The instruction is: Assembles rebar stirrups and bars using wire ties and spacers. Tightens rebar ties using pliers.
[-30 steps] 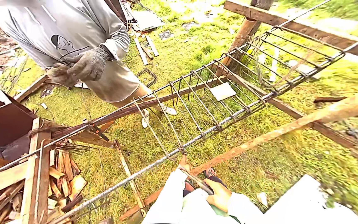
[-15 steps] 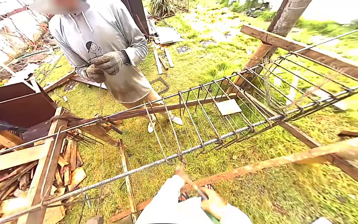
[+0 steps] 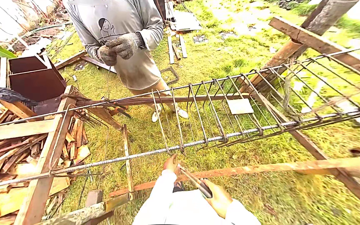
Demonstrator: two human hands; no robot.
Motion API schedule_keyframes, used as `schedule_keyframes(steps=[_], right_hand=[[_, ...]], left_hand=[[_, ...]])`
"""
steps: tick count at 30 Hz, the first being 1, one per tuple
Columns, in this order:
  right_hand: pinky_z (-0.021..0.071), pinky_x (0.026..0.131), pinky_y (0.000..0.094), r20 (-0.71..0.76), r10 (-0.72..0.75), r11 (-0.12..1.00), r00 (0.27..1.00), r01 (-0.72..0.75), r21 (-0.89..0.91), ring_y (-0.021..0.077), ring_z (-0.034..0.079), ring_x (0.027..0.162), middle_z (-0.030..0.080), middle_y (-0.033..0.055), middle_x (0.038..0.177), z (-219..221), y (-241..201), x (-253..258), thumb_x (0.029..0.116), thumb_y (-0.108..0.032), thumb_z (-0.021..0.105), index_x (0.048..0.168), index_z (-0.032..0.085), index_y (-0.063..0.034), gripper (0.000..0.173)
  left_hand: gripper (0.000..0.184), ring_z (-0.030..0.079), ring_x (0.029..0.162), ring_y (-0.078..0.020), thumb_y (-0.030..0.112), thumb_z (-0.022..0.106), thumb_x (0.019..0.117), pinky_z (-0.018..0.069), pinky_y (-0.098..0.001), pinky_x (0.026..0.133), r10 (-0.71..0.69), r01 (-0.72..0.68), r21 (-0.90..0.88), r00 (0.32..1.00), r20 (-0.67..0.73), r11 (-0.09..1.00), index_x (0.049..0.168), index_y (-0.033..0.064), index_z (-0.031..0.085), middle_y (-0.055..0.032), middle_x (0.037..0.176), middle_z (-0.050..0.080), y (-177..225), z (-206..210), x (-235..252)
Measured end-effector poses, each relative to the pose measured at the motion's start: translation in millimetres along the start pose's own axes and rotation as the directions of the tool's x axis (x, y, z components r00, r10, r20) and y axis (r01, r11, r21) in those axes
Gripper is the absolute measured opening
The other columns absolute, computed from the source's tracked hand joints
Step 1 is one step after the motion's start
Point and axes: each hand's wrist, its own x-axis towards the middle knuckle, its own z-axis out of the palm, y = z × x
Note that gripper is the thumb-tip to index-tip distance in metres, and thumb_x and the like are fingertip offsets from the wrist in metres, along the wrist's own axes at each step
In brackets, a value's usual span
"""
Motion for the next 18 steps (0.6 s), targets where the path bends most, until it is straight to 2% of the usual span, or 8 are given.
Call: schedule_keyframes(steps=[2, 4, 5, 7, 9, 13, 18], right_hand=[[0.0523, 0.096, 0.0581, -0.035, -0.028, 0.999, 0.999, 0.029, 0.033, 0.0361, 0.068, 0.107, 0.069, 0.0209, 0.115, 2.6, 3.0, 2.4, 0.0914, -0.023, 0.07, 0.14, 0.056, -0.0065, 0.053], [0.0531, 0.094, 0.0579, -0.068, -0.035, 0.997, 0.997, 0.039, 0.067, 0.0353, 0.068, 0.105, 0.07, 0.0198, 0.113, 6.7, 2.9, 5.4, 0.0884, -0.022, 0.071, 0.139, 0.057, -0.0076, 0.054], [0.0535, 0.093, 0.0578, -0.083, -0.033, 0.995, 0.996, 0.04, 0.089, 0.0349, 0.069, 0.104, 0.07, 0.0194, 0.113, 8.5, 1.5, 6.0, 0.0869, -0.021, 0.072, 0.139, 0.057, -0.0082, 0.056], [0.0544, 0.091, 0.0569, -0.117, -0.028, 0.989, 0.993, 0.045, 0.144, 0.0334, 0.069, 0.102, 0.07, 0.018, 0.111, 14.1, 0.7, 8.3, 0.0832, -0.021, 0.074, 0.138, 0.057, -0.0087, 0.058], [0.0542, 0.09, 0.056, -0.147, -0.027, 0.978, 0.989, 0.056, 0.202, 0.0326, 0.068, 0.1, 0.069, 0.0181, 0.11, 19.6, -0.8, 10.2, 0.0813, -0.018, 0.075, 0.137, 0.057, -0.0075, 0.06], [0.0545, 0.085, 0.0542, -0.233, -0.009, 0.961, 0.972, 0.073, 0.267, 0.0309, 0.067, 0.094, 0.069, 0.0166, 0.104, 32.9, -5.9, 16.8, 0.0776, -0.014, 0.075, 0.134, 0.06, -0.0067, 0.059], [0.0542, 0.09, 0.0552, -0.257, 0.015, 0.956, 0.966, 0.061, 0.288, 0.032, 0.068, 0.1, 0.069, 0.0178, 0.11, 43.4, -26.1, 22.2, 0.0811, -0.015, 0.074, 0.139, 0.057, -0.0077, 0.06]], left_hand=[[0.038, 0.066, 0.12, -0.0276, 0.02, 0.062, 0.1023, 0.0494, -0.0455, 0.108, -0.003, -0.003, -0.051, 0.993, -0.118, 0.999, 0.135, 0.0015, 0.062, -0.0174, 0.129, 0.068, -8.7, -13.8, -18.7], [0.036, 0.069, 0.108, -0.0254, 0.024, 0.068, 0.0983, 0.0535, -0.0458, 0.099, -0.02, -0.007, -0.114, 0.971, -0.239, 0.993, 0.126, 0.0018, 0.065, -0.0154, 0.116, 0.072, -18.3, -19.8, -26.1], [0.04, 0.069, 0.109, -0.0262, 0.023, 0.072, 0.0958, 0.0541, -0.0462, 0.099, -0.002, -0.038, -0.141, 0.961, -0.277, 0.989, 0.128, 0.0016, 0.063, -0.0162, 0.118, 0.071, -21.9, -20.6, -26.5], [0.056, 0.061, 0.125, -0.03, 0.022, 0.075, 0.0924, 0.0491, -0.0472, 0.108, 0.09, -0.135, -0.135, 0.951, -0.297, 0.982, 0.142, 0.0034, 0.056, -0.0191, 0.137, 0.062, -24.8, -22.3, -24.7], [0.06, 0.054, 0.135, -0.0316, 0.025, 0.076, 0.0916, 0.044, -0.047, 0.114, 0.159, -0.194, -0.099, 0.945, -0.285, 0.976, 0.144, 0.0049, 0.056, -0.02, 0.148, 0.054, -18.1, -26.1, -24.7], [0.039, 0.058, 0.13, -0.0277, 0.029, 0.071, 0.0966, 0.0465, -0.0447, 0.111, 0.234, -0.261, -0.066, 0.933, -0.273, 0.963, 0.128, 0.0072, 0.069, -0.0165, 0.139, 0.061, -5.6, -37.9, -25.2], [0.034, 0.057, 0.13, -0.0284, 0.024, 0.061, 0.1021, 0.0436, -0.0434, 0.114, 0.375, -0.384, 0.013, 0.892, -0.251, 0.923, 0.127, 0.0019, 0.067, -0.019, 0.134, 0.063, -12.2, -48.4, -23.6]])
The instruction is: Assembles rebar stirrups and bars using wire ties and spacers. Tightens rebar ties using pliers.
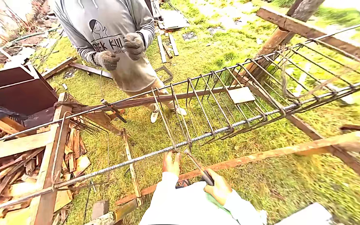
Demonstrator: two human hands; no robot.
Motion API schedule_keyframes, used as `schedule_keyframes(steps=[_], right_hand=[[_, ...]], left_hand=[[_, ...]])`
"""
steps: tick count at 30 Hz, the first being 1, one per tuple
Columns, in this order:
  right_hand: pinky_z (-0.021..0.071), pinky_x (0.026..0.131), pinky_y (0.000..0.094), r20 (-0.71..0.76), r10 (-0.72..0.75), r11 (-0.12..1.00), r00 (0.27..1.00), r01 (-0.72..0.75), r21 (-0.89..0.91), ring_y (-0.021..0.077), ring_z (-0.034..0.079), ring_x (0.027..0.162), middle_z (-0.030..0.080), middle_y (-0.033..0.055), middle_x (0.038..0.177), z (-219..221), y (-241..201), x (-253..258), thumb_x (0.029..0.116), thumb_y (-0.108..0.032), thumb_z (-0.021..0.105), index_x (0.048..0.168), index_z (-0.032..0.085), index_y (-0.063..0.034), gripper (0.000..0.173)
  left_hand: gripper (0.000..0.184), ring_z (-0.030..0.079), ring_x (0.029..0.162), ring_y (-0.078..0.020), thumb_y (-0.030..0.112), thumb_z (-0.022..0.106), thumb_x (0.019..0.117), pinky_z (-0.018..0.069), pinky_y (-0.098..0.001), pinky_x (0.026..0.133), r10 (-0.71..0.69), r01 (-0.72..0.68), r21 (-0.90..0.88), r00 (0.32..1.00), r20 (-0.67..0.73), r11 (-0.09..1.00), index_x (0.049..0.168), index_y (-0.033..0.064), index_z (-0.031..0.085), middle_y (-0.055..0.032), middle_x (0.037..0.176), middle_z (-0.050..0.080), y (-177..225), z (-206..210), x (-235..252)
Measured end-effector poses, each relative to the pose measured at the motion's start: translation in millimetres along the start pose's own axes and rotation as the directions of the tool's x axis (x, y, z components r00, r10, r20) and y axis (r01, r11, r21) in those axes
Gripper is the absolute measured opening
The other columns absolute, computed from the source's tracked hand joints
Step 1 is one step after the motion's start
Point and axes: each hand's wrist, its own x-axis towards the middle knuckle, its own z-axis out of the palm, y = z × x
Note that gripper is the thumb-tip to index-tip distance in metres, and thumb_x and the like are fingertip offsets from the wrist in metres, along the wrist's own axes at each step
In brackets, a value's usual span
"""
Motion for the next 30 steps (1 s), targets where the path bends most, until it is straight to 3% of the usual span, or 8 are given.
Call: schedule_keyframes(steps=[5, 9, 14, 18, 22, 26, 30], right_hand=[[0.0549, 0.089, 0.0554, -0.056, -0.113, 0.993, 0.992, 0.111, -0.032, 0.0322, 0.069, 0.099, 0.07, 0.0175, 0.108, 18.3, 3.9, 9.7, 0.0802, -0.019, 0.074, 0.137, 0.057, -0.0074, 0.06], [0.053, 0.097, 0.0571, -0.135, 0.014, 1.0, 0.991, -0.013, 0.006, 0.0355, 0.068, 0.109, 0.069, 0.0203, 0.118, 26.5, 2.3, 21.8, 0.0871, -0.016, 0.07, 0.143, 0.052, -0.0084, 0.059], [0.0565, 0.09, 0.0545, -0.163, -0.235, 0.955, 0.958, 0.197, -0.221, 0.0327, 0.07, 0.101, 0.071, 0.0161, 0.113, 34.7, 7.0, 23.2, 0.0857, -0.022, 0.07, 0.136, 0.059, -0.0069, 0.054], [0.0546, 0.094, 0.0563, -0.239, -0.045, 0.998, 0.97, 0.035, -0.046, 0.0351, 0.07, 0.104, 0.071, 0.0187, 0.112, 37.3, 6.6, 30.4, 0.0863, -0.017, 0.07, 0.137, 0.056, -0.0062, 0.054], [0.0564, 0.091, 0.053, -0.216, -0.274, 0.953, 0.937, 0.234, -0.192, 0.0321, 0.07, 0.1, 0.071, 0.017, 0.112, 36.9, 13.7, 24.8, 0.0861, -0.022, 0.07, 0.133, 0.061, -0.0041, 0.051], [0.0551, 0.092, 0.0557, -0.27, -0.06, 0.997, 0.961, 0.043, -0.068, 0.0342, 0.07, 0.103, 0.071, 0.0173, 0.111, 40.9, 9.7, 31.8, 0.0859, -0.017, 0.069, 0.137, 0.058, -0.0069, 0.053], [0.0565, 0.091, 0.0528, -0.215, -0.26, 0.955, 0.942, 0.217, -0.204, 0.0317, 0.07, 0.1, 0.071, 0.016, 0.11, 39.4, 12.9, 23.7, 0.0867, -0.021, 0.069, 0.133, 0.061, -0.0057, 0.05]], left_hand=[[0.037, 0.057, 0.13, -0.0313, 0.025, 0.057, 0.1041, 0.0426, -0.0454, 0.114, -0.002, 0.007, 0.088, 0.999, -0.053, 0.996, 0.129, -0.0011, 0.064, -0.0216, 0.135, 0.062, -9.2, -16.5, -5.6], [0.036, 0.059, 0.127, -0.0293, 0.026, 0.056, 0.1047, 0.0452, -0.0451, 0.111, -0.02, 0.027, 0.073, 0.996, -0.091, 0.997, 0.129, -0.0001, 0.064, -0.0197, 0.132, 0.063, -14.8, -18.5, -9.4], [0.035, 0.06, 0.125, -0.0291, 0.023, 0.058, 0.1041, 0.0458, -0.0437, 0.111, 0.016, -0.008, 0.085, 0.996, -0.085, 0.996, 0.128, -0.0015, 0.064, -0.0199, 0.13, 0.064, -12.5, -22.0, -9.7], [0.04, 0.058, 0.13, -0.0292, 0.027, 0.061, 0.1025, 0.0443, -0.044, 0.113, -0.023, 0.026, 0.141, 0.999, -0.025, 0.99, 0.133, 0.0018, 0.063, -0.0194, 0.137, 0.061, -10.9, -26.2, -12.1], [0.042, 0.061, 0.125, -0.0289, 0.025, 0.063, 0.1015, 0.0474, -0.0436, 0.111, -0.02, 0.023, 0.139, 1.0, -0.019, 0.99, 0.137, 0.0021, 0.061, -0.0197, 0.135, 0.062, -12.9, -25.3, -16.7], [0.044, 0.061, 0.125, -0.0279, 0.022, 0.063, 0.1009, 0.0484, -0.0423, 0.109, -0.031, 0.034, 0.124, 0.999, -0.03, 0.992, 0.14, 0.0032, 0.059, -0.0191, 0.138, 0.06, -13.4, -24.5, -23.6], [0.05, 0.065, 0.116, -0.0282, 0.018, 0.064, 0.0992, 0.0521, -0.0439, 0.103, -0.055, 0.061, 0.094, 0.996, -0.069, 0.994, 0.146, 0.0041, 0.054, -0.0192, 0.134, 0.062, -16.1, -22.4, -30.1]])
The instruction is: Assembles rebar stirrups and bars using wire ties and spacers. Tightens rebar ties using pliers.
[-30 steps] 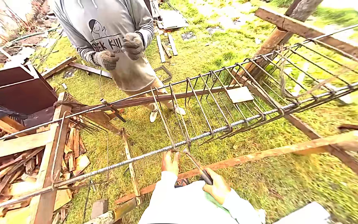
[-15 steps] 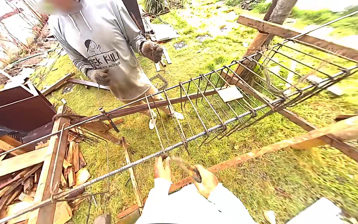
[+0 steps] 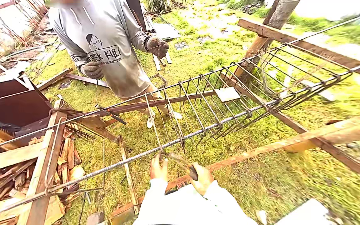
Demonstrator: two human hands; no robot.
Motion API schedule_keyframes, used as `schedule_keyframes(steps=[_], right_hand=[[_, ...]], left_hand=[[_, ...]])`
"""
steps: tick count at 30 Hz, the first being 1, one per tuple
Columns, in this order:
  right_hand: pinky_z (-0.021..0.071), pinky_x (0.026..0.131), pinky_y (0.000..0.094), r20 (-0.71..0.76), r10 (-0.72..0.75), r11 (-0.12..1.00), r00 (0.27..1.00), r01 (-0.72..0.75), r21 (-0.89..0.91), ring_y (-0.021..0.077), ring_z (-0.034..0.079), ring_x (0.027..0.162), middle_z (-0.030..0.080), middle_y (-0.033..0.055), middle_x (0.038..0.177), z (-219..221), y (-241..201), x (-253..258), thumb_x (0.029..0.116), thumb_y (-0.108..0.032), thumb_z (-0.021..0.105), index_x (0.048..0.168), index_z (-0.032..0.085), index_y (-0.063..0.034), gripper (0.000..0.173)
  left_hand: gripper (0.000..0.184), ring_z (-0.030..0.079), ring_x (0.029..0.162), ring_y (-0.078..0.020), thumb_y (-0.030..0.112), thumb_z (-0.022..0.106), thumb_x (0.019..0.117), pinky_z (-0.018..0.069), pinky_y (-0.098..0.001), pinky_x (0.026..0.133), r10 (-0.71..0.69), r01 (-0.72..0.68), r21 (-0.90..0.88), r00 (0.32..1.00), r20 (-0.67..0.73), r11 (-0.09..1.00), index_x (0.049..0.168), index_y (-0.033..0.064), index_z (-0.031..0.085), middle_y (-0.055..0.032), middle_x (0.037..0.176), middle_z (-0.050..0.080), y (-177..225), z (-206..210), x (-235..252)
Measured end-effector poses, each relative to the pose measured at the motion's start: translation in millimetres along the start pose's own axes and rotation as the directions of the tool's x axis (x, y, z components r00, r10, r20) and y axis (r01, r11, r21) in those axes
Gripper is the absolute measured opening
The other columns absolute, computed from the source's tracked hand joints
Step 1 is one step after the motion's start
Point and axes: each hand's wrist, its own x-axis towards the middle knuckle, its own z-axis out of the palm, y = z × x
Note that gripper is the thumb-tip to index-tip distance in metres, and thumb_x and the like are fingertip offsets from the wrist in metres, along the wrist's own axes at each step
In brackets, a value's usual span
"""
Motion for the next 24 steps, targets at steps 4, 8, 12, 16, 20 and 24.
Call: schedule_keyframes(steps=[4, 8, 12, 16, 20, 24], right_hand=[[0.0561, 0.09, 0.0555, -0.013, 0.193, 0.977, 0.981, -0.191, 0.09, 0.0328, 0.07, 0.1, 0.071, 0.0164, 0.11, 2.4, 3.9, 8.7, 0.0838, -0.017, 0.069, 0.137, 0.058, -0.0085, 0.055], [0.0552, 0.092, 0.0548, 0.046, 0.191, 0.978, 0.98, -0.194, 0.074, 0.0326, 0.069, 0.102, 0.07, 0.0177, 0.112, -7.7, 20.0, -6.6, 0.0834, -0.017, 0.072, 0.136, 0.058, -0.0073, 0.055], [0.0546, 0.092, 0.0587, 0.073, 0.276, 0.961, 0.958, -0.274, -0.044, 0.0359, 0.069, 0.104, 0.071, 0.0187, 0.112, -14.4, 57.4, -25.7, 0.0785, -0.019, 0.075, 0.135, 0.06, -0.0083, 0.06], [0.0526, 0.094, 0.0634, 0.03, 0.417, 0.906, 0.908, -0.418, 0.056, 0.0401, 0.068, 0.107, 0.07, 0.0224, 0.116, -21.0, 87.8, -32.1, 0.0786, -0.014, 0.077, 0.14, 0.058, -0.0083, 0.064], [0.0517, 0.092, 0.0645, -0.031, 0.451, 0.889, 0.892, -0.446, 0.106, 0.0414, 0.068, 0.106, 0.07, 0.0231, 0.114, -35.6, 102.2, -38.0, 0.0767, -0.009, 0.077, 0.139, 0.058, -0.0071, 0.066], [0.0509, 0.094, 0.0642, -0.029, 0.446, 0.893, 0.895, -0.442, 0.084, 0.0425, 0.067, 0.108, 0.069, 0.0249, 0.117, -54.9, 102.1, -44.3, 0.0783, -0.008, 0.077, 0.139, 0.059, -0.0038, 0.063]], left_hand=[[0.05, 0.067, 0.109, -0.0252, 0.015, 0.065, 0.0975, 0.0562, -0.042, 0.095, -0.002, -0.005, -0.1, 0.998, -0.068, 0.995, 0.145, 0.0046, 0.053, -0.0169, 0.13, 0.064, -8.3, 4.6, -10.0], [0.035, 0.068, 0.108, -0.0234, 0.013, 0.062, 0.0961, 0.0576, -0.0393, 0.094, 0.153, -0.177, -0.111, 0.968, -0.198, 0.978, 0.128, 0.0009, 0.065, -0.0165, 0.123, 0.067, -2.0, -1.5, -26.7], [0.026, 0.067, 0.115, -0.0272, 0.021, 0.066, 0.0942, 0.0539, -0.0452, 0.101, 0.557, -0.521, 0.227, 0.818, -0.146, 0.823, 0.116, 0.0097, 0.075, -0.0084, 0.118, 0.073, 32.0, -13.7, -22.6], [0.041, 0.058, 0.131, -0.0333, 0.031, 0.072, 0.0942, 0.0451, -0.0504, 0.112, 0.593, -0.568, 0.468, 0.797, 0.11, 0.676, 0.13, 0.0102, 0.07, -0.012, 0.133, 0.067, 72.8, -14.9, 11.0], [0.055, 0.046, 0.143, -0.0281, 0.037, 0.061, 0.1018, 0.0299, -0.0495, 0.122, 0.241, -0.45, 0.556, 0.88, 0.409, 0.698, 0.15, 0.0109, 0.052, -0.0114, 0.15, 0.054, 109.2, -1.7, 35.9], [0.057, 0.05, 0.14, -0.0313, 0.037, 0.061, 0.1013, 0.0335, -0.0471, 0.121, 0.239, -0.37, 0.493, 0.92, 0.309, 0.788, 0.146, 0.0032, 0.054, -0.0161, 0.145, 0.058, 112.0, 18.8, 29.4]])
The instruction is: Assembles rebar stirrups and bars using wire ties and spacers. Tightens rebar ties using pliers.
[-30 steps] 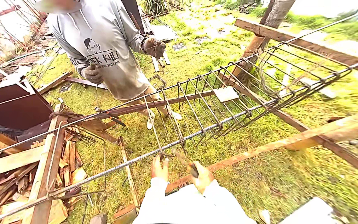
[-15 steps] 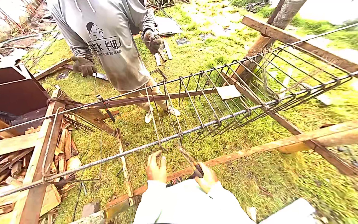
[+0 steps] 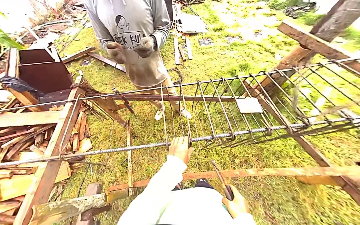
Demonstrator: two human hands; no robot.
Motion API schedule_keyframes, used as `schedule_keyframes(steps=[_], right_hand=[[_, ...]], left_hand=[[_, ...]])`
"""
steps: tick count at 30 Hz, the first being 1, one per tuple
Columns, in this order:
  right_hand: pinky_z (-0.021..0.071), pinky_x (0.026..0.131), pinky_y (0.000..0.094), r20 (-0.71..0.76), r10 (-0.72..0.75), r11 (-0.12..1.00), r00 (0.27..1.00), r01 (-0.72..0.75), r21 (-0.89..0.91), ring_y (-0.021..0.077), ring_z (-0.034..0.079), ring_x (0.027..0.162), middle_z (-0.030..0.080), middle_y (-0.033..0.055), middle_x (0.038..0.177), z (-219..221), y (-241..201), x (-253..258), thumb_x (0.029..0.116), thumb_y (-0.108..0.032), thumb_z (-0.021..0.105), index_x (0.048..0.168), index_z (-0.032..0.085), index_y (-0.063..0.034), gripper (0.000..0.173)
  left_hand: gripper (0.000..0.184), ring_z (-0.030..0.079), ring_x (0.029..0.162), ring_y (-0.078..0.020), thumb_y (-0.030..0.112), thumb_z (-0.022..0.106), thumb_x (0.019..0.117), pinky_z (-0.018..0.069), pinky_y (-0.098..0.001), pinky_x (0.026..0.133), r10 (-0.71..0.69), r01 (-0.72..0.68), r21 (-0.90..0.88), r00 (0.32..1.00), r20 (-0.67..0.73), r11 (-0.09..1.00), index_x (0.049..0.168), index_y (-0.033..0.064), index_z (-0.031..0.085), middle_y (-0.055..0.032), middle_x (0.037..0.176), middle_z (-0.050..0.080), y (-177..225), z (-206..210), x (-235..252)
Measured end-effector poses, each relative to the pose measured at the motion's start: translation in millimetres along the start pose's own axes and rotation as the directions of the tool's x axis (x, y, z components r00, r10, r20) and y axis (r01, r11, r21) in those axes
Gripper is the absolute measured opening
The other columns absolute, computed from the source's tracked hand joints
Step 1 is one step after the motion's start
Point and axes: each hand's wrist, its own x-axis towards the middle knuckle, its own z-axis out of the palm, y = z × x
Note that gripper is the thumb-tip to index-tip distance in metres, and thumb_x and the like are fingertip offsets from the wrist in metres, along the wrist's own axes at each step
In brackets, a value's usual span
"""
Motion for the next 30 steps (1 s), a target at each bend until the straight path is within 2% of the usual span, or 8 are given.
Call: schedule_keyframes(steps=[2, 4, 7, 11, 13, 17, 24, 30], right_hand=[[0.0507, 0.094, 0.064, -0.005, -0.018, 1.0, 1.0, 0.018, 0.004, 0.0421, 0.067, 0.108, 0.069, 0.0251, 0.118, -12.2, 0.3, -0.4, 0.0769, -0.008, 0.077, 0.138, 0.059, -0.0017, 0.064], [0.0497, 0.095, 0.0637, -0.02, -0.043, 0.999, 0.999, 0.044, 0.025, 0.0426, 0.066, 0.109, 0.068, 0.0268, 0.119, -27.9, -5.9, -0.6, 0.0785, -0.007, 0.077, 0.138, 0.058, 0.0014, 0.063], [0.0522, 0.089, 0.0613, -0.075, -0.15, 0.983, 0.986, 0.157, 0.096, 0.0406, 0.067, 0.099, 0.068, 0.0277, 0.11, -53.2, -20.6, -0.9, 0.0791, -0.007, 0.076, 0.136, 0.057, 0.005, 0.061], [0.0538, 0.071, 0.0472, -0.097, -0.335, 0.92, 0.937, 0.348, 0.179, 0.0229, 0.064, 0.079, 0.067, 0.0123, 0.093, -73.7, -45.4, 19.6, 0.0726, -0.012, 0.072, 0.131, 0.06, 0.0002, 0.061], [0.0555, 0.077, 0.0526, -0.068, -0.353, 0.925, 0.933, 0.359, 0.124, 0.0276, 0.066, 0.084, 0.069, 0.016, 0.1, -87.0, -72.4, 21.4, 0.077, -0.016, 0.076, 0.136, 0.059, -0.0021, 0.063], [0.0522, 0.098, 0.0579, -0.084, -0.31, 0.948, 0.947, 0.3, -0.107, 0.0353, 0.066, 0.112, 0.065, 0.0196, 0.127, -126.2, -129.5, 31.7, 0.0846, -0.028, 0.078, 0.144, 0.054, -0.0058, 0.068], [0.0464, 0.108, 0.0552, -0.093, -0.43, 0.809, 0.898, 0.338, -0.48, 0.0396, 0.054, 0.131, 0.059, 0.0197, 0.138, -173.1, -145.9, 92.3, 0.0888, -0.036, 0.079, 0.147, 0.055, -0.0102, 0.068], [0.0398, 0.108, 0.0608, 0.026, -0.43, 0.686, 0.903, 0.345, -0.64, 0.0376, 0.046, 0.138, 0.056, 0.0103, 0.146, -191.5, -138.9, 111.3, 0.0889, -0.045, 0.078, 0.152, 0.05, -0.0271, 0.071]], left_hand=[[0.058, 0.043, 0.146, -0.0328, 0.036, 0.063, 0.0996, 0.029, -0.0475, 0.124, 0.005, -0.016, -0.093, 0.993, -0.115, 0.996, 0.147, 0.0044, 0.054, -0.0161, 0.152, 0.052, 3.3, 15.9, -14.9], [0.046, 0.048, 0.142, -0.0317, 0.033, 0.065, 0.0971, 0.0376, -0.046, 0.119, -0.014, -0.043, -0.225, 0.969, -0.246, 0.973, 0.136, 0.0083, 0.066, -0.0136, 0.146, 0.058, 8.5, 35.5, -35.7], [0.036, 0.06, 0.129, -0.0226, 0.031, 0.066, 0.0977, 0.0475, -0.0436, 0.111, -0.203, 0.098, -0.506, 0.966, -0.158, 0.857, 0.127, 0.0109, 0.071, -0.0081, 0.136, 0.066, 17.1, 51.2, -66.9], [0.03, 0.068, 0.114, -0.0217, 0.022, 0.066, 0.0978, 0.0546, -0.041, 0.102, -0.445, 0.245, -0.677, 0.885, -0.136, 0.694, 0.123, 0.0061, 0.072, -0.0118, 0.127, 0.069, -1.8, 60.7, -81.9], [0.029, 0.069, 0.11, -0.0232, 0.018, 0.066, 0.0975, 0.057, -0.0418, 0.099, -0.495, 0.238, -0.692, 0.847, -0.195, 0.681, 0.123, 0.0034, 0.071, -0.014, 0.124, 0.069, -13.9, 56.1, -85.8], [0.029, 0.07, 0.108, -0.0246, 0.015, 0.067, 0.0979, 0.0568, -0.0446, 0.098, -0.558, 0.282, -0.685, 0.801, -0.216, 0.671, 0.124, 0.0029, 0.07, -0.015, 0.122, 0.07, -28.1, 47.3, -87.6], [0.028, 0.069, 0.11, -0.0338, 0.014, 0.068, 0.0979, 0.0523, -0.0521, 0.102, -0.622, 0.47, -0.612, 0.782, -0.047, 0.637, 0.122, -0.0015, 0.07, -0.0212, 0.118, 0.071, -61.5, 114.3, -96.7], [0.029, 0.068, 0.115, -0.0346, 0.019, 0.068, 0.0984, 0.0494, -0.0533, 0.106, -0.643, 0.615, -0.51, 0.751, 0.149, 0.601, 0.122, 0.0009, 0.071, -0.0197, 0.117, 0.073, -69.3, 161.6, -114.2]])
